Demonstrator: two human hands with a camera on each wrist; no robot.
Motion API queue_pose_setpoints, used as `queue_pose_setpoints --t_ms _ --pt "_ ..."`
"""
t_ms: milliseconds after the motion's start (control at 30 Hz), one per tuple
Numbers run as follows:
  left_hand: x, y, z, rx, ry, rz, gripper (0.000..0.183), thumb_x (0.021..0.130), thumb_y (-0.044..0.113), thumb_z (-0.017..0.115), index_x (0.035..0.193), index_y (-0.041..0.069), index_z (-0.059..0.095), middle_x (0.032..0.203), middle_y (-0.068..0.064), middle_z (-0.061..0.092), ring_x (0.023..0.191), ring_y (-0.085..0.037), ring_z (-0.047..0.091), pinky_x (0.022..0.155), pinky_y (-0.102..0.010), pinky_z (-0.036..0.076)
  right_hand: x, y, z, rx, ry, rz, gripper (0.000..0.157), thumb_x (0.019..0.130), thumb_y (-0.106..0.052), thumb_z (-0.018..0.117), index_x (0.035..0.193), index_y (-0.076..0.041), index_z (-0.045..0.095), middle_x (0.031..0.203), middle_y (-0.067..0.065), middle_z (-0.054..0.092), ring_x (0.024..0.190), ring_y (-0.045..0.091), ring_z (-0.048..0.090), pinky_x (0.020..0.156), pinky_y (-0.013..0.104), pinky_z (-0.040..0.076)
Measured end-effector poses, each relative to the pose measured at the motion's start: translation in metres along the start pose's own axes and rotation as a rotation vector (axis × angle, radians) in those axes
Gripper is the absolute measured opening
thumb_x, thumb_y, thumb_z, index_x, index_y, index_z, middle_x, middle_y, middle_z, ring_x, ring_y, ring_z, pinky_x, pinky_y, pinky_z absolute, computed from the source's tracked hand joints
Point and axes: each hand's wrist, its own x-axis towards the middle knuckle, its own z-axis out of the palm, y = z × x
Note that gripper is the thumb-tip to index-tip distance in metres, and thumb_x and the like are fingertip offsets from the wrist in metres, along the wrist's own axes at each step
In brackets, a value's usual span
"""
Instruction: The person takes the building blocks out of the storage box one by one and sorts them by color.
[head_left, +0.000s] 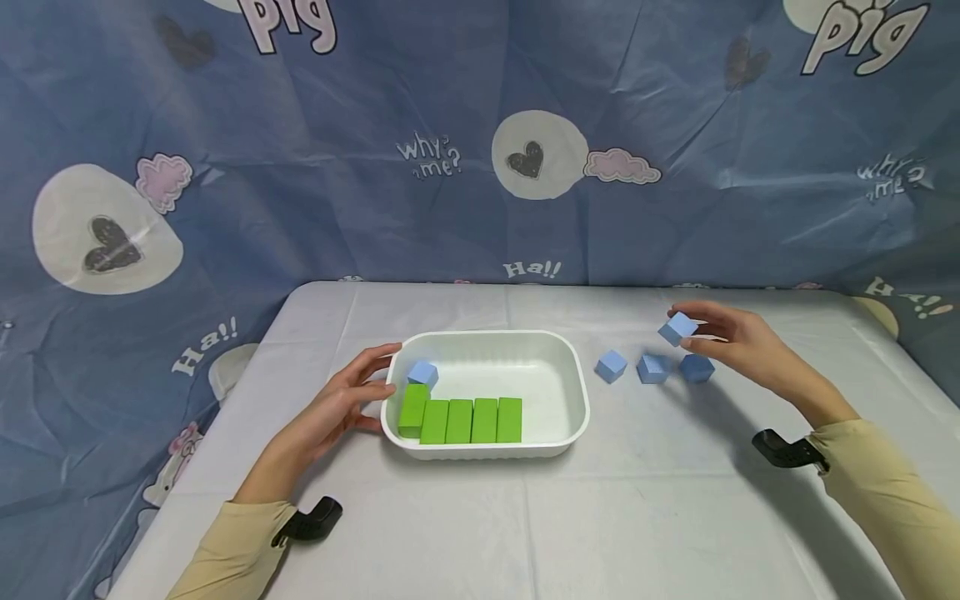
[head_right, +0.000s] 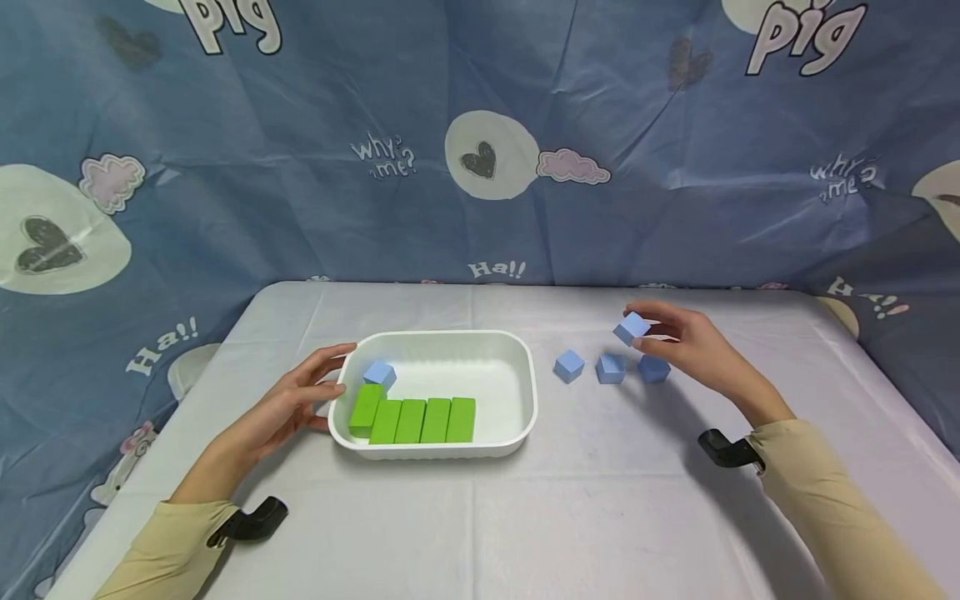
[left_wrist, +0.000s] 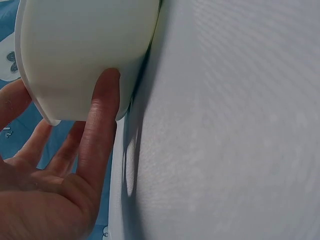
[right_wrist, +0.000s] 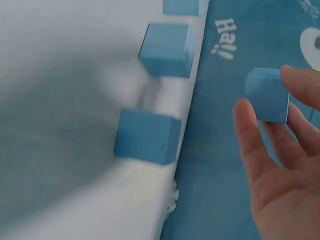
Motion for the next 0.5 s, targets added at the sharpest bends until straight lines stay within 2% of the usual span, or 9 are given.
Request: queue_pose_setpoints --t_ms 233,500 --pt "0.001 0.0 0.0 0.005 0.001 0.002 0.062 0.096 0.017 0.062 0.151 0.024 0.035 0.15 -0.009 0.034 0.114 -0.027 0.058 0.074 -0.046 0.057 -0.007 0.016 -0.009 -0.016 0.017 -0.021 0.049 0.096 -0.015 0.066 0.143 -0.011 0.05 0.14 0.008 0.053 0.11 -0.001 0.055 0.083 0.013 0.046" --pt "0.0 0.0 0.001 0.004 -0.003 0.005 0.062 0.096 0.017 0.062 0.151 0.024 0.035 0.15 -0.009 0.034 0.113 -0.027 0.058 0.075 -0.046 0.057 -0.021 0.027 -0.02 -0.02 0.066 0.017 0.047 0.097 -0.02 0.065 0.142 -0.015 0.051 0.138 -0.001 0.054 0.11 -0.003 0.055 0.083 0.011 0.044"
